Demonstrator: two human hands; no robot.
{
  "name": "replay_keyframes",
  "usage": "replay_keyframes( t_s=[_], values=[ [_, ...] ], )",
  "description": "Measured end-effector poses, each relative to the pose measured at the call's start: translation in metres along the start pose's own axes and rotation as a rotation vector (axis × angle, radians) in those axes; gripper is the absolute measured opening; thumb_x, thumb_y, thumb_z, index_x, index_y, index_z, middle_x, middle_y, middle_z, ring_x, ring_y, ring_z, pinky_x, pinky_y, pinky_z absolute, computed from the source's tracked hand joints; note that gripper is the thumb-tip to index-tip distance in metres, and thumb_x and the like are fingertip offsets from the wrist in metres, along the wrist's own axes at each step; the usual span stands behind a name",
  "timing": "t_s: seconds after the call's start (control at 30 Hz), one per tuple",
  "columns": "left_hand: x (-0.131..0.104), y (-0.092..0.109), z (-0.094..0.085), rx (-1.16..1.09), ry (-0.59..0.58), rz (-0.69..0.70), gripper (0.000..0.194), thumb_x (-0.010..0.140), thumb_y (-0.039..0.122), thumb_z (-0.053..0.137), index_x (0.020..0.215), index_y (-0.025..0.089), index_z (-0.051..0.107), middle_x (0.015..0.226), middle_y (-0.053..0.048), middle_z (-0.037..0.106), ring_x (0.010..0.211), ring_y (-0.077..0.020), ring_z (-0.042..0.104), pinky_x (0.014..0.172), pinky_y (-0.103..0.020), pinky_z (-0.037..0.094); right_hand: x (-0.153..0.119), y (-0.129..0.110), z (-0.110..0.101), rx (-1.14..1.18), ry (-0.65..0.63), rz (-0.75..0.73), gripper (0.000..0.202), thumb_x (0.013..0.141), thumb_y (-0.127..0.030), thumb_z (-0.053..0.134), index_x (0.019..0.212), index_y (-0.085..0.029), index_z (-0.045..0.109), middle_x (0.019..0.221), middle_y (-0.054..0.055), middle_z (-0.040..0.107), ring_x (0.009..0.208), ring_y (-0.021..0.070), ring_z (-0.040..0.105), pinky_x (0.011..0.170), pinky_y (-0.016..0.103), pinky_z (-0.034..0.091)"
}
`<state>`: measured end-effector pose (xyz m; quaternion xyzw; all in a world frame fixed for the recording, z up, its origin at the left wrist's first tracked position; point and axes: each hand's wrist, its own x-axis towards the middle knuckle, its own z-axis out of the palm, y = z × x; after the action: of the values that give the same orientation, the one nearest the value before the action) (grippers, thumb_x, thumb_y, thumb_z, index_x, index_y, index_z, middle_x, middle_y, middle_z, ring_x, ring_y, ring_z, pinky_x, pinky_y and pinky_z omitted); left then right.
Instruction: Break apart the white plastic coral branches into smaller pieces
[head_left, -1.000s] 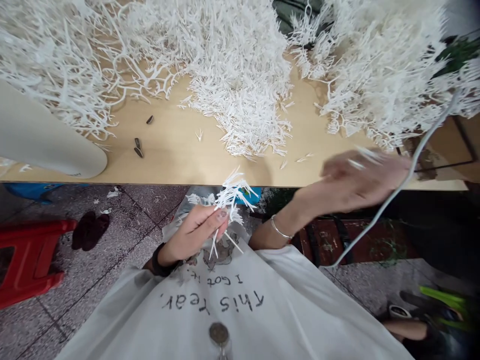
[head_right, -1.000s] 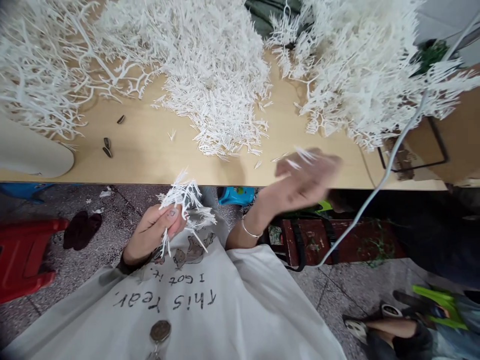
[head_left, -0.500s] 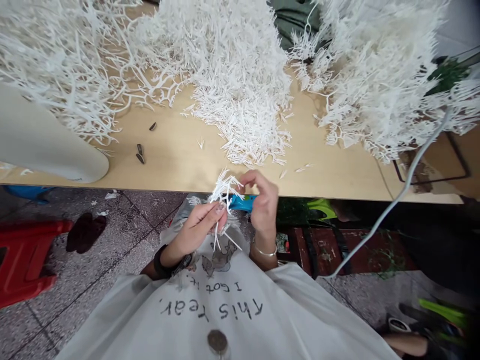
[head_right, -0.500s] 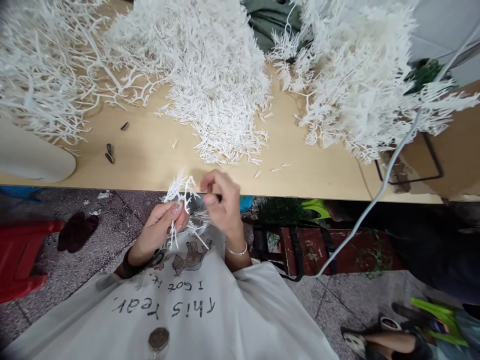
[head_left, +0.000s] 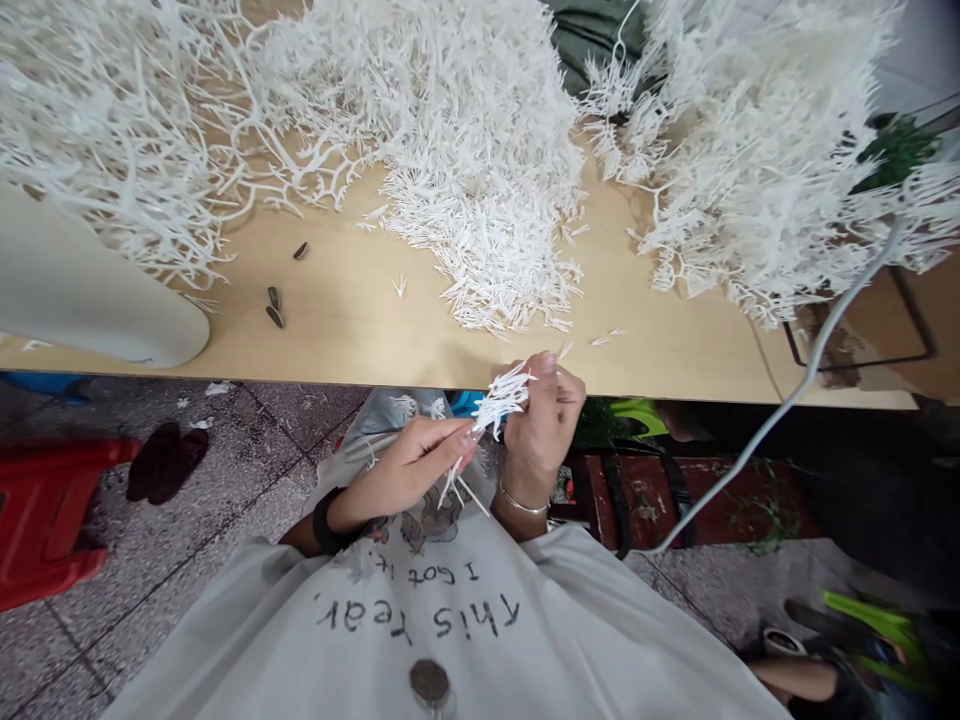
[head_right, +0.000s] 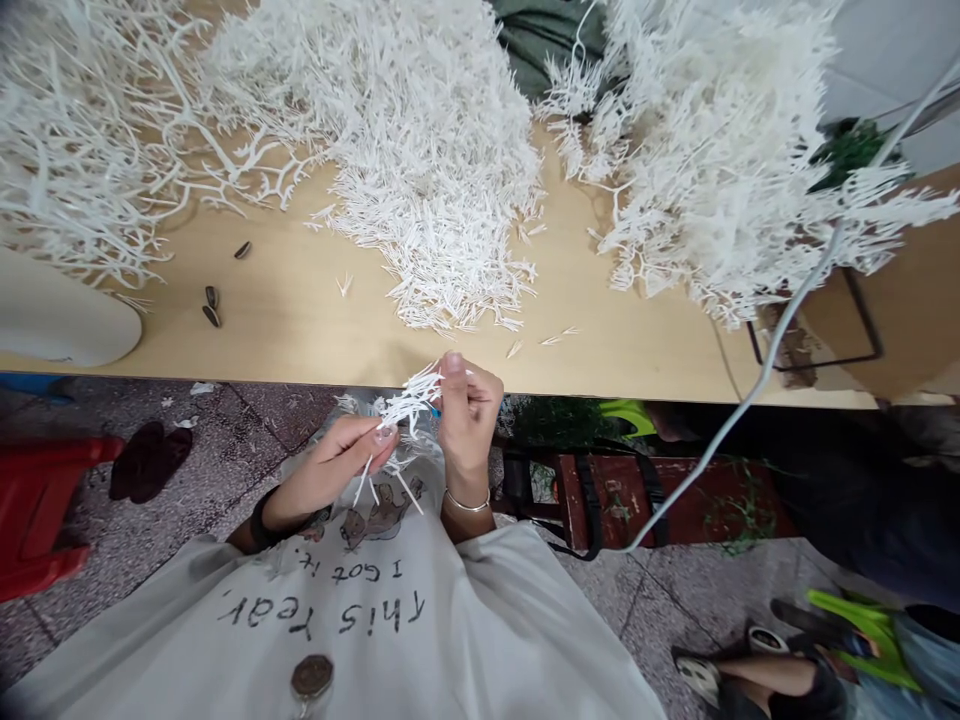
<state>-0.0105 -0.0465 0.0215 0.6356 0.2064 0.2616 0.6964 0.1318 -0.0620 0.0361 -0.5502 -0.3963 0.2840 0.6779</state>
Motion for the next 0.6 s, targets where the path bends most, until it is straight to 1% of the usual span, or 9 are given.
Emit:
replay_keyframes(
  t_s=[0.13, 0.2, 0.27, 0.33, 0.37, 0.4, 0.47, 0.53, 0.6],
  values=[
    [0.002, 0.006, 0.002, -0.003, -0.025, 0.032, 0.044, 0.097, 0.041, 0.036, 0.061, 0.017, 0.042, 0.058, 0.004, 0.038, 0.052, -0.0078, 0.033, 0.052, -0.024, 0.027, -0.003, -0.006, 0.012, -0.037, 0.118, -0.048, 0.056, 0.089, -0.051, 0.048, 0.052, -0.021, 0.020, 0.048, -0.005, 0.017, 0.043, 0.0089, 0.019, 0.044, 0.028, 0.022],
    [-0.001, 0.007, 0.001, -0.023, -0.047, 0.020, 0.045, 0.097, 0.042, 0.037, 0.060, 0.017, 0.041, 0.056, 0.004, 0.038, 0.051, -0.0078, 0.033, 0.051, -0.024, 0.027, 0.005, -0.011, 0.005, -0.086, 0.183, -0.117, 0.053, 0.088, -0.052, 0.050, 0.053, -0.022, 0.023, 0.049, -0.006, 0.017, 0.042, 0.0087, 0.020, 0.043, 0.027, 0.023],
    [-0.007, 0.007, -0.001, -0.094, -0.085, -0.017, 0.048, 0.096, 0.043, 0.038, 0.057, 0.017, 0.041, 0.052, 0.004, 0.038, 0.047, -0.0075, 0.034, 0.049, -0.025, 0.026, 0.022, -0.020, -0.016, -0.120, 0.275, -0.212, 0.047, 0.084, -0.054, 0.053, 0.055, -0.023, 0.032, 0.051, -0.007, 0.015, 0.042, 0.0086, 0.019, 0.042, 0.027, 0.021],
    [-0.013, 0.004, -0.004, -0.184, -0.078, -0.051, 0.050, 0.096, 0.044, 0.039, 0.054, 0.017, 0.041, 0.048, 0.003, 0.038, 0.045, -0.0074, 0.033, 0.048, -0.026, 0.025, 0.045, -0.031, -0.044, -0.081, 0.382, -0.314, 0.044, 0.086, -0.055, 0.048, 0.056, -0.024, 0.039, 0.052, -0.007, 0.009, 0.043, 0.0084, 0.007, 0.042, 0.028, 0.015],
    [-0.014, 0.002, -0.005, -0.223, -0.042, -0.053, 0.050, 0.096, 0.044, 0.040, 0.053, 0.017, 0.042, 0.048, 0.003, 0.038, 0.045, -0.0075, 0.033, 0.048, -0.026, 0.025, 0.056, -0.036, -0.057, -0.007, 0.494, -0.440, 0.041, 0.087, -0.050, 0.050, 0.056, -0.024, 0.042, 0.053, -0.007, 0.008, 0.043, 0.0079, 0.002, 0.042, 0.029, 0.013],
    [-0.015, 0.000, -0.006, -0.253, 0.012, -0.043, 0.050, 0.095, 0.044, 0.041, 0.053, 0.017, 0.042, 0.048, 0.003, 0.038, 0.045, -0.0077, 0.033, 0.048, -0.026, 0.025, 0.066, -0.040, -0.066, 0.052, 0.568, -0.511, 0.039, 0.089, -0.042, 0.049, 0.056, -0.024, 0.044, 0.054, -0.006, 0.009, 0.044, 0.0080, 0.004, 0.043, 0.029, 0.016],
    [-0.013, -0.004, -0.007, -0.296, 0.116, -0.010, 0.050, 0.094, 0.045, 0.043, 0.053, 0.017, 0.042, 0.049, 0.003, 0.038, 0.046, -0.0080, 0.033, 0.048, -0.026, 0.024, 0.080, -0.040, -0.070, 0.040, 0.594, -0.586, 0.038, 0.093, -0.037, 0.040, 0.057, -0.024, 0.046, 0.057, -0.005, 0.016, 0.043, 0.0080, 0.014, 0.044, 0.029, 0.021],
    [-0.009, -0.008, -0.006, -0.320, 0.170, 0.002, 0.050, 0.093, 0.046, 0.044, 0.053, 0.017, 0.041, 0.049, 0.003, 0.037, 0.046, -0.0080, 0.032, 0.048, -0.027, 0.023, 0.088, -0.027, -0.059, -0.203, 0.534, -0.623, 0.034, 0.093, -0.039, 0.038, 0.066, -0.023, 0.049, 0.060, -0.003, 0.030, 0.049, 0.0095, 0.033, 0.048, 0.027, 0.031],
    [-0.005, -0.010, -0.005, -0.330, 0.194, -0.021, 0.050, 0.092, 0.048, 0.044, 0.052, 0.017, 0.040, 0.049, 0.003, 0.036, 0.044, -0.0078, 0.030, 0.047, -0.027, 0.020, 0.093, -0.006, -0.043, -0.543, 0.379, -0.570, 0.021, 0.089, -0.040, 0.048, 0.079, -0.022, 0.054, 0.073, 0.001, 0.048, 0.068, 0.0147, 0.050, 0.063, 0.032, 0.043]
  ],
)
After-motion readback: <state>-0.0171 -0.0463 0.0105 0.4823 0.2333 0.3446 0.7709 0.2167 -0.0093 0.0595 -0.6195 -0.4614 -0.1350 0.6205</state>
